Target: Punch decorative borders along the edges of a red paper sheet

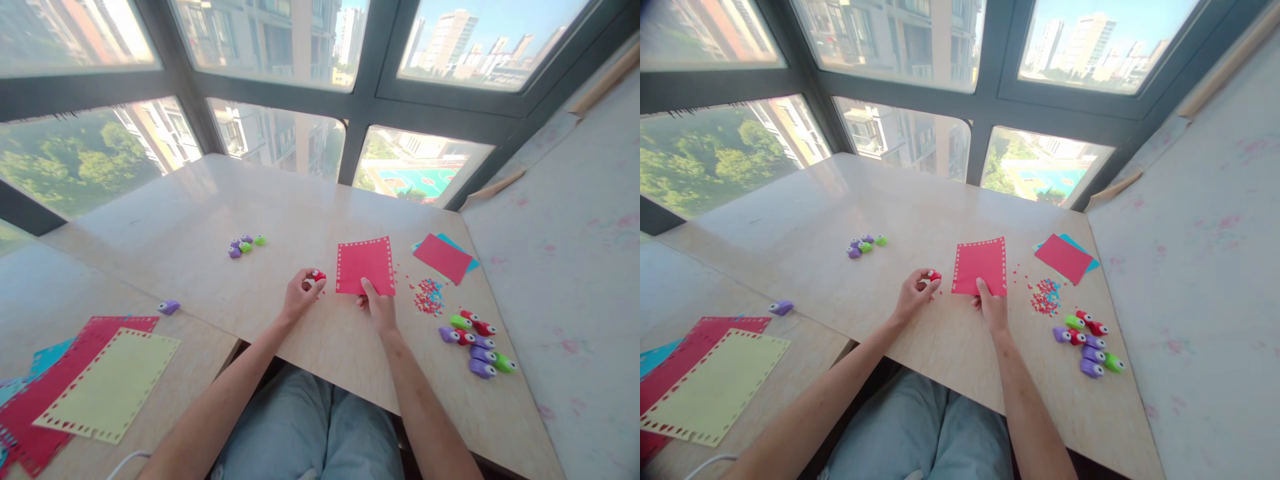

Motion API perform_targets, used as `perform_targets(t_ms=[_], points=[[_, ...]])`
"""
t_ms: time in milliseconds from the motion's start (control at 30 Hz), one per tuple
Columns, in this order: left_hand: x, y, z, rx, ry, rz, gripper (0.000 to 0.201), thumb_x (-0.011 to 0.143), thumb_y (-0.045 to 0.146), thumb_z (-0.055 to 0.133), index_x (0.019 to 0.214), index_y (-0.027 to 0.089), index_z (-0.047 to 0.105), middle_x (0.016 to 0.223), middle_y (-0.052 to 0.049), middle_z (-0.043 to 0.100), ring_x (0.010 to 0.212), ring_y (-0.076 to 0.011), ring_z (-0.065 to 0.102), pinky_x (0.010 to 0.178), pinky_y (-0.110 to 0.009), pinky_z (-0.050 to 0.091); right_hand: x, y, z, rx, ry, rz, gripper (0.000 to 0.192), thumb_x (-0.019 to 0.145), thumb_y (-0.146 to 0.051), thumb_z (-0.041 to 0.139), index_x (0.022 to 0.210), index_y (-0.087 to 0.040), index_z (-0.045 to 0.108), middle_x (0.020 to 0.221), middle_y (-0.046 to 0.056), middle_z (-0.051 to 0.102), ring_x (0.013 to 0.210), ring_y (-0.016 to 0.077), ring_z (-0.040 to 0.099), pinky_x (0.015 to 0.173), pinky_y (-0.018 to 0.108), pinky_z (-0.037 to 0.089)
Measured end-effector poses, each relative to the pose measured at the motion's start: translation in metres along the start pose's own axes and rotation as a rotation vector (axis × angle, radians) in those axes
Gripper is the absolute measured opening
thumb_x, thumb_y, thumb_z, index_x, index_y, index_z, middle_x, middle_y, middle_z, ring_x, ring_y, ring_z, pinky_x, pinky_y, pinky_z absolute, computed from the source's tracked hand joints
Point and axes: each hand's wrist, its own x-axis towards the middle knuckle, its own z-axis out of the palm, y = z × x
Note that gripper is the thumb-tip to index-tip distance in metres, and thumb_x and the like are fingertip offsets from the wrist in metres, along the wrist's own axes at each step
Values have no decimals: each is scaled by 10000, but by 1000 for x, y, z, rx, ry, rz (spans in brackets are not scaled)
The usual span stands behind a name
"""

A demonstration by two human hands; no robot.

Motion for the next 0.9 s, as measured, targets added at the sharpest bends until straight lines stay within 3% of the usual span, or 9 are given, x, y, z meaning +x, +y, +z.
perform_targets(t_ms=[233,400,533,667,733,800,900], points=[[1,1,-1,-115,138,-43,378,776,440,668,950,152,494,822,-13,597,467,-76,560,400,-186,423,-6,-1,-1,36,9,-23,382,759,-557,672,678,-189,613,491,24,608,396,154,539,387,260,453],[2,-2,1,-118,216,-20,337,801,426,631,933,158,475,788,-3,582,443,-72,535,379,-182,389,-11,-6,7,315,-14,101,475,644,-529,781,933,-183,632,700,56,715,575,239,686,520,354,586],[3,-1,3,-107,275,-5,337,800,426,636,930,160,476,774,6,564,471,-67,519,392,-170,395,-14,-7,31,625,-141,215,464,652,-448,801,1011,-231,602,925,43,738,844,263,719,729,438,617],[4,-3,4,-138,336,8,335,792,423,642,922,160,478,767,9,546,519,-75,522,421,-170,417,-19,-4,65,654,-253,247,421,712,-480,744,1023,-233,604,1036,63,726,948,266,699,760,448,607],[4,-4,3,-150,352,6,333,785,415,644,923,161,478,762,12,541,524,-78,520,421,-171,418,-20,-2,77,612,-186,191,432,730,-495,719,1057,-235,608,1077,76,716,989,269,688,767,438,603],[4,-5,3,-148,364,5,327,786,409,640,920,161,475,751,17,536,518,-77,516,419,-170,418,-20,-2,78,507,15,38,436,761,-496,687,1102,-237,611,1160,87,686,1074,268,653,842,438,576],[4,-7,2,-138,374,6,324,795,411,634,916,158,472,747,15,541,505,-71,509,421,-167,422,-17,-3,59,204,332,-248,450,834,-509,596,1156,-195,616,1246,128,637,1187,278,579,992,458,476]])
